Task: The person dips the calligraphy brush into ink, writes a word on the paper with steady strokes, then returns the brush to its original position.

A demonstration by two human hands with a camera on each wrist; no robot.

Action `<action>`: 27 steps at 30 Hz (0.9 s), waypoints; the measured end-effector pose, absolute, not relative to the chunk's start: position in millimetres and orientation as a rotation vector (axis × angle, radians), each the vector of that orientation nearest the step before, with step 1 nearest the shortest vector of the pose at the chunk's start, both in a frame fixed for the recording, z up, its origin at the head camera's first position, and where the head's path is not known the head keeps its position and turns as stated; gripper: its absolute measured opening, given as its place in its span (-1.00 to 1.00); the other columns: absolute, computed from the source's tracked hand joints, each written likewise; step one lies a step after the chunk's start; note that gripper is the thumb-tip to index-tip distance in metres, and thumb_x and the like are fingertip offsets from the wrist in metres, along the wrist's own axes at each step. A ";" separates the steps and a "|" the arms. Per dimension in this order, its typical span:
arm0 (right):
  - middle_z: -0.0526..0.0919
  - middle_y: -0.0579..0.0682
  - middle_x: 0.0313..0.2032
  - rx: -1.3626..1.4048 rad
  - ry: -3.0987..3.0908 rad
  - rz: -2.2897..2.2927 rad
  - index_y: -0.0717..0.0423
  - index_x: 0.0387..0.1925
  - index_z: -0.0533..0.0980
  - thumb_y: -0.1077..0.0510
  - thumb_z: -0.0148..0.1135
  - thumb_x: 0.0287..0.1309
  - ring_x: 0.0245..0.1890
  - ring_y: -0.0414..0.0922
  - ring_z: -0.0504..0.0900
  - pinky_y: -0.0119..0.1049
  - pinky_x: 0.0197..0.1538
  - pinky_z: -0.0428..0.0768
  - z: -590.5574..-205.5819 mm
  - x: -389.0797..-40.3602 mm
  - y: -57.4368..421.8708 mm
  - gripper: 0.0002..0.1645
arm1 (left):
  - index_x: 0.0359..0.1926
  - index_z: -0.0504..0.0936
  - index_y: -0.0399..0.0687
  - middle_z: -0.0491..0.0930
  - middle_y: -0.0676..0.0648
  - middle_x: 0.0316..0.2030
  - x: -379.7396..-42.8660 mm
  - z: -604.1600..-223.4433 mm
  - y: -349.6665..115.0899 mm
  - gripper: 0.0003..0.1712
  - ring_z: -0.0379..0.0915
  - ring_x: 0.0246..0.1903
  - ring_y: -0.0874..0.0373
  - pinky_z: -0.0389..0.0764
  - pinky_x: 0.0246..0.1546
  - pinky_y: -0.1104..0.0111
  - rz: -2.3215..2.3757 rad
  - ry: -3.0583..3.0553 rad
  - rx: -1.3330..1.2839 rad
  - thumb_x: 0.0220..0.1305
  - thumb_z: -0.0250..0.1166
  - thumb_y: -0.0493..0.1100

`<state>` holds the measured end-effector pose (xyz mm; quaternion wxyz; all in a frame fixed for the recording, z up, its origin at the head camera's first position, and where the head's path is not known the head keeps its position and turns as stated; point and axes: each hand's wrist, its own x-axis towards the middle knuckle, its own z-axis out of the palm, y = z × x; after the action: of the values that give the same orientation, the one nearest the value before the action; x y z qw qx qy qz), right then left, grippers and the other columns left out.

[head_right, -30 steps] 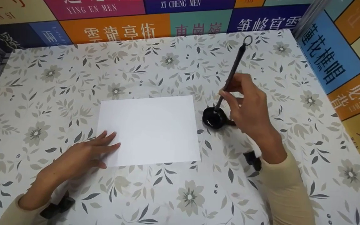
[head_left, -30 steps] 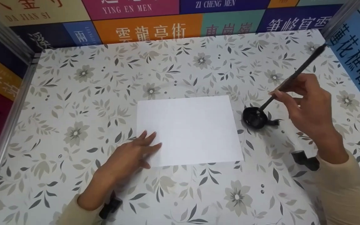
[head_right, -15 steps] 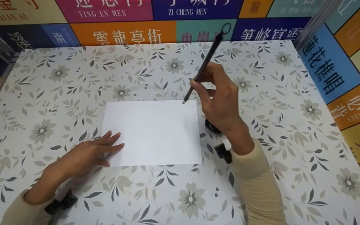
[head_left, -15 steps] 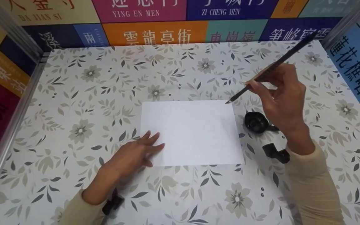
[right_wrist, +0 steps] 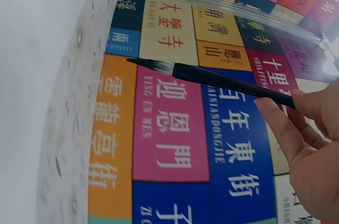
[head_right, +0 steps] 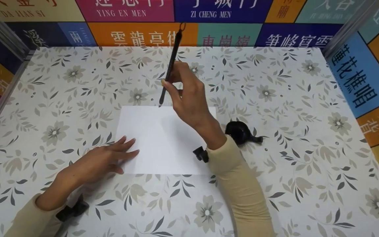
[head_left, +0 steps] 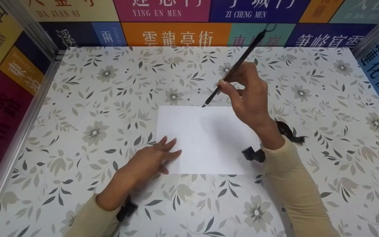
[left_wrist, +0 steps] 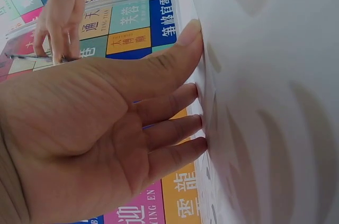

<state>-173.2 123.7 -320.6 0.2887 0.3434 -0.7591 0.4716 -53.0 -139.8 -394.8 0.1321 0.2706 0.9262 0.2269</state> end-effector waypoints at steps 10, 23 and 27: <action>0.58 0.07 -0.26 0.994 -2.008 1.402 0.31 -0.03 0.34 0.27 0.25 0.21 -0.21 -0.16 0.68 -0.35 -0.25 0.65 -333.9 -184.9 74.6 -0.63 | 0.26 0.47 0.02 0.17 -0.13 0.37 -55.0 -395.1 -140.7 -0.25 -0.02 0.38 -0.10 0.35 0.19 0.06 0.628 2.691 0.788 -0.05 0.44 -0.24; 0.56 0.06 -0.26 1.029 -2.027 1.430 0.27 -0.03 0.32 0.29 0.25 0.20 -0.22 -0.21 0.67 -0.35 -0.29 0.66 -361.4 -204.2 48.4 -0.64 | 0.27 0.46 0.06 0.14 -0.08 0.39 -56.4 -393.7 -140.2 -0.24 -0.06 0.40 -0.06 0.33 0.21 0.07 0.602 2.682 0.760 -0.02 0.42 -0.30; 0.56 0.10 -0.25 1.037 -2.031 1.446 0.29 -0.03 0.33 0.27 0.24 0.22 -0.23 -0.18 0.68 -0.34 -0.29 0.66 -367.1 -207.9 46.6 -0.64 | 0.26 0.47 0.04 0.16 -0.11 0.38 -56.5 -394.8 -141.0 -0.24 -0.01 0.38 -0.08 0.36 0.19 0.07 0.610 2.693 0.779 -0.05 0.44 -0.23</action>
<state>-207.9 46.6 -367.1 0.2190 0.3747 -0.7339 0.5226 -56.5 -141.0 -394.8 0.1358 0.2689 0.9300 0.2106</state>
